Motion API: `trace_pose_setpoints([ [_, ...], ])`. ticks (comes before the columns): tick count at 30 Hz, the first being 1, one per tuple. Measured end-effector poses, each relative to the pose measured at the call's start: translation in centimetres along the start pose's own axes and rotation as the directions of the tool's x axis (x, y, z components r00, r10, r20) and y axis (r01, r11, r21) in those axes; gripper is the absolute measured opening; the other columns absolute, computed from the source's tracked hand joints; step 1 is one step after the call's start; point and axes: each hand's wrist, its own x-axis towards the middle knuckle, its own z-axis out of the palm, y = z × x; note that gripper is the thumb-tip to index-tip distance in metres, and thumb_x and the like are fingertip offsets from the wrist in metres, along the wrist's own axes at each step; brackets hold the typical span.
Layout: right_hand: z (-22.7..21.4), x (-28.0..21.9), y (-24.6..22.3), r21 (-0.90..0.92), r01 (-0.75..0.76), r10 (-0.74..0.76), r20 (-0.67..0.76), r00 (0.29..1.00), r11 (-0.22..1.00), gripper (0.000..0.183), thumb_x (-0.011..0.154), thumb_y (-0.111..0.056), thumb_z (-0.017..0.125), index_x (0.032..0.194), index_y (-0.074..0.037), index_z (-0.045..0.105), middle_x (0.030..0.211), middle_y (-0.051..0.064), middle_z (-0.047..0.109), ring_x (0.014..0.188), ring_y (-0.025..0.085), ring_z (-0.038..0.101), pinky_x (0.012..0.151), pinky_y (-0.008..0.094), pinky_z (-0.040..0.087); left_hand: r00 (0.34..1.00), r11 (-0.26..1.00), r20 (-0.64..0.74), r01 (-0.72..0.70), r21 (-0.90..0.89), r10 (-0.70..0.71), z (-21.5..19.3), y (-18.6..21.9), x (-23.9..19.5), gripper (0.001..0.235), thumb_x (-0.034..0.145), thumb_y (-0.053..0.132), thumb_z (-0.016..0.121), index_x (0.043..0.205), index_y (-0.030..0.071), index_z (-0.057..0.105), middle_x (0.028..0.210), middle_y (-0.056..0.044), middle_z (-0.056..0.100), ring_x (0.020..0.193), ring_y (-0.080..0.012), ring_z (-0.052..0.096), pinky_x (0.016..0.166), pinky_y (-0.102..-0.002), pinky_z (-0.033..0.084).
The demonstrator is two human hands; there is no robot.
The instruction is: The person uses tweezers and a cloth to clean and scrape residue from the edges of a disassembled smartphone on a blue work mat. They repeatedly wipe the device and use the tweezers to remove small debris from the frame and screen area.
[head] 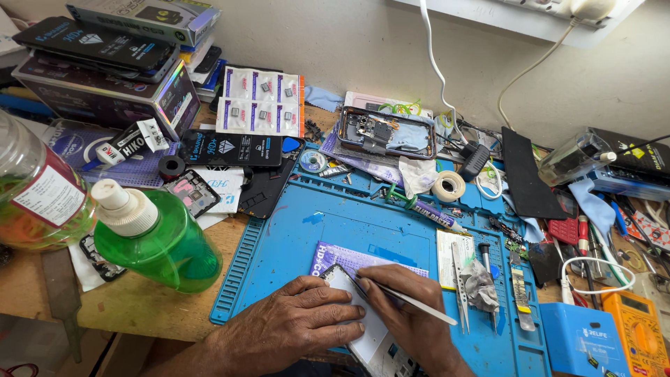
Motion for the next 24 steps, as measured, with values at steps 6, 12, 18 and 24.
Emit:
trace_pose_setpoints([
  [6, 0.02, -0.20, -0.11, 0.010, 0.011, -0.011, 0.021, 1.000, 1.000, 0.019, 0.084, -0.002, 0.077, 0.103, -0.001, 0.079, 0.095, 0.012, 0.082, 0.081, 0.019, 0.082, 0.065, 0.028, 0.065, 1.000, 0.999, -0.017, 0.017, -0.042, -0.017, 0.02, -0.11, 0.05, 0.039, 0.090, 0.026, 0.071, 0.126, 0.011, 0.067, 0.133, -0.005, 0.068, 0.133, -0.0229, 0.057, 0.111, -0.043, 0.041],
  [12, -0.07, -0.55, 0.09, -0.009, -0.008, 0.008, 0.025, 1.000, 1.000, 0.020, 0.083, -0.003, 0.078, 0.103, -0.002, 0.079, 0.094, 0.012, 0.082, 0.080, 0.019, 0.082, 0.064, 0.028, 0.066, 1.000, 1.000, -0.025, 0.000, 0.014, 0.000, 0.03, -0.09, 0.02, 0.032, 0.094, 0.020, 0.066, 0.126, 0.013, 0.068, 0.135, -0.003, 0.068, 0.135, -0.0206, 0.057, 0.112, -0.041, 0.041],
  [18, 0.05, -0.84, 0.27, -0.017, 0.018, -0.018, -0.019, 1.000, 1.000, 0.018, 0.084, -0.004, 0.077, 0.101, -0.002, 0.079, 0.092, 0.012, 0.082, 0.078, 0.018, 0.082, 0.064, 0.028, 0.064, 1.000, 1.000, -0.025, 0.004, 0.009, -0.004, 0.18, -0.17, -0.16, 0.032, 0.095, 0.018, 0.066, 0.127, 0.013, 0.069, 0.135, -0.002, 0.068, 0.135, -0.0196, 0.057, 0.112, -0.041, 0.041],
  [24, 0.32, -0.98, 0.44, 0.040, -0.028, 0.030, -0.052, 0.998, 0.999, 0.015, 0.086, -0.006, 0.077, 0.100, -0.002, 0.079, 0.089, 0.011, 0.082, 0.076, 0.017, 0.081, 0.063, 0.028, 0.063, 0.999, 1.000, -0.039, 0.008, 0.004, -0.008, 0.42, -0.16, -0.26, 0.035, 0.092, 0.020, 0.066, 0.126, 0.013, 0.069, 0.134, -0.003, 0.068, 0.133, -0.0215, 0.058, 0.111, -0.042, 0.041],
])
